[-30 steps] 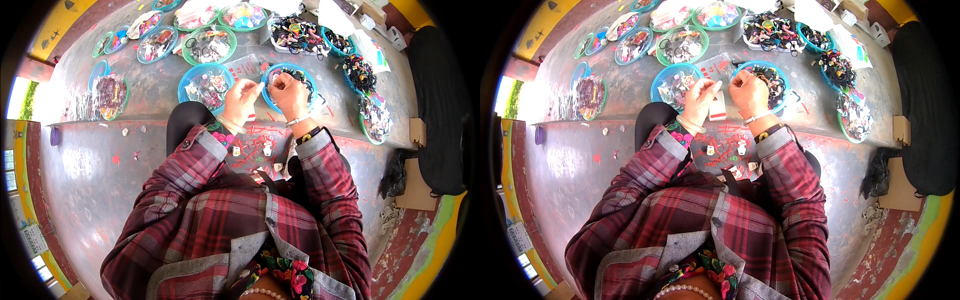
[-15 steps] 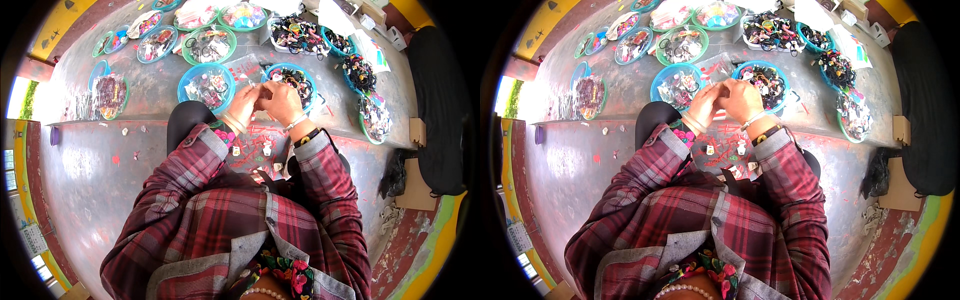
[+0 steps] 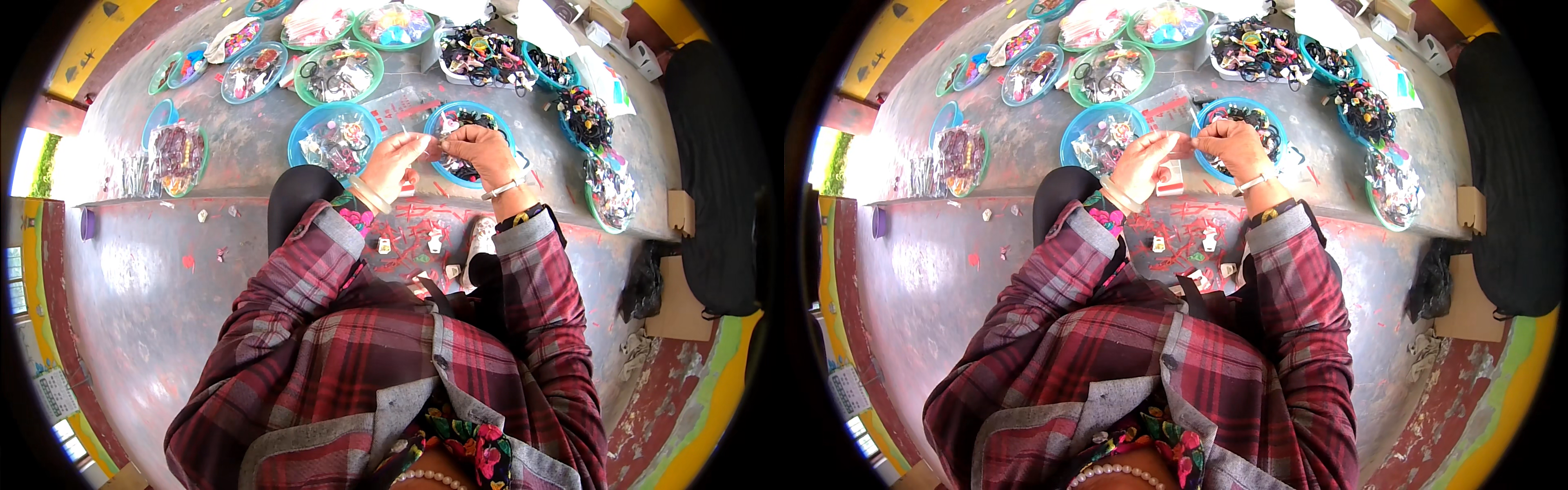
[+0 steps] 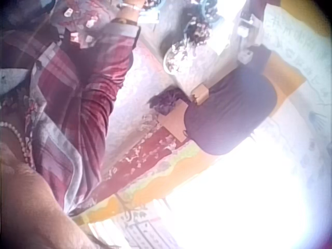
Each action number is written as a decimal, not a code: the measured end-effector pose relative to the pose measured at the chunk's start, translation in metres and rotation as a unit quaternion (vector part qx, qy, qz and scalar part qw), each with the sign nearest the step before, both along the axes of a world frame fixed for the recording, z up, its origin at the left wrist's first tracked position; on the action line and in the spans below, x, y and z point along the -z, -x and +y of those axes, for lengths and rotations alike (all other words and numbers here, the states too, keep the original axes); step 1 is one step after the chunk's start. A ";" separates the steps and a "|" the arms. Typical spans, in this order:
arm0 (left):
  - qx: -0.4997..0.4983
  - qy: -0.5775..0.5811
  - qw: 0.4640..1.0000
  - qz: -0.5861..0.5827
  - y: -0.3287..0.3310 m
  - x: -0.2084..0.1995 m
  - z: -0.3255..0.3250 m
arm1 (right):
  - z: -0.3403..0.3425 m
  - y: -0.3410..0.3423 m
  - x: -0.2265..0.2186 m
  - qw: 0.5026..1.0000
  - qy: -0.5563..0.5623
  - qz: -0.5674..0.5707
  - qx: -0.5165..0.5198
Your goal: The person sits on the floor and repeatedly picks up small hair accessories from a blue bowl, places them into small clear plastic bags, and seals them. The person handles the items one at a time, organizing them into individual packages.
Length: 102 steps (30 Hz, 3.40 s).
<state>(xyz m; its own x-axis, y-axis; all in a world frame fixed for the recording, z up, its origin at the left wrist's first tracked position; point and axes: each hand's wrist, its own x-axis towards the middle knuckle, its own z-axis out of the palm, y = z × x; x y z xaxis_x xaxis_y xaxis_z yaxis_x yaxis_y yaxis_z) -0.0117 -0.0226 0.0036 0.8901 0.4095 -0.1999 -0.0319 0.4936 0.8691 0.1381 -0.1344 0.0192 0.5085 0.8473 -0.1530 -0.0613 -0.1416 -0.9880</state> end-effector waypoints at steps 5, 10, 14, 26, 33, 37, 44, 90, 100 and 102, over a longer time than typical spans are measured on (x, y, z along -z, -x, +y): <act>0.004 0.051 0.999 0.018 0.001 -0.004 0.003 | 0.003 0.010 0.009 0.995 -0.069 0.068 0.031; -0.037 0.037 0.998 0.022 0.000 0.008 0.010 | 0.006 0.020 -0.016 0.958 0.003 -0.261 0.116; -0.028 -0.018 0.999 0.043 0.001 0.002 0.007 | 0.000 0.032 -0.042 0.910 -0.057 -0.393 0.116; -0.046 -0.118 0.990 0.060 0.000 -0.011 -0.003 | 0.001 0.040 -0.036 0.860 -0.060 -0.506 0.037; -0.013 -0.216 0.974 0.067 0.001 -0.008 0.000 | -0.002 0.033 -0.033 0.868 0.018 -0.495 -0.010; 0.005 -0.261 0.961 0.088 0.002 -0.004 -0.002 | -0.003 0.026 -0.020 0.889 -0.010 -0.454 -0.055; 0.058 -0.282 0.950 0.125 0.003 -0.003 0.001 | -0.003 0.014 -0.011 0.939 0.080 -0.331 -0.039; -0.015 0.039 0.998 -0.036 0.003 0.000 0.014 | -0.016 0.002 -0.034 0.985 0.041 0.131 -0.109; 0.014 -0.025 0.999 0.018 0.004 -0.011 0.009 | -0.015 0.005 -0.037 0.989 0.067 0.108 -0.075; 0.022 -0.023 0.999 0.007 0.004 -0.011 0.008 | -0.014 0.007 -0.033 0.979 0.038 0.179 -0.094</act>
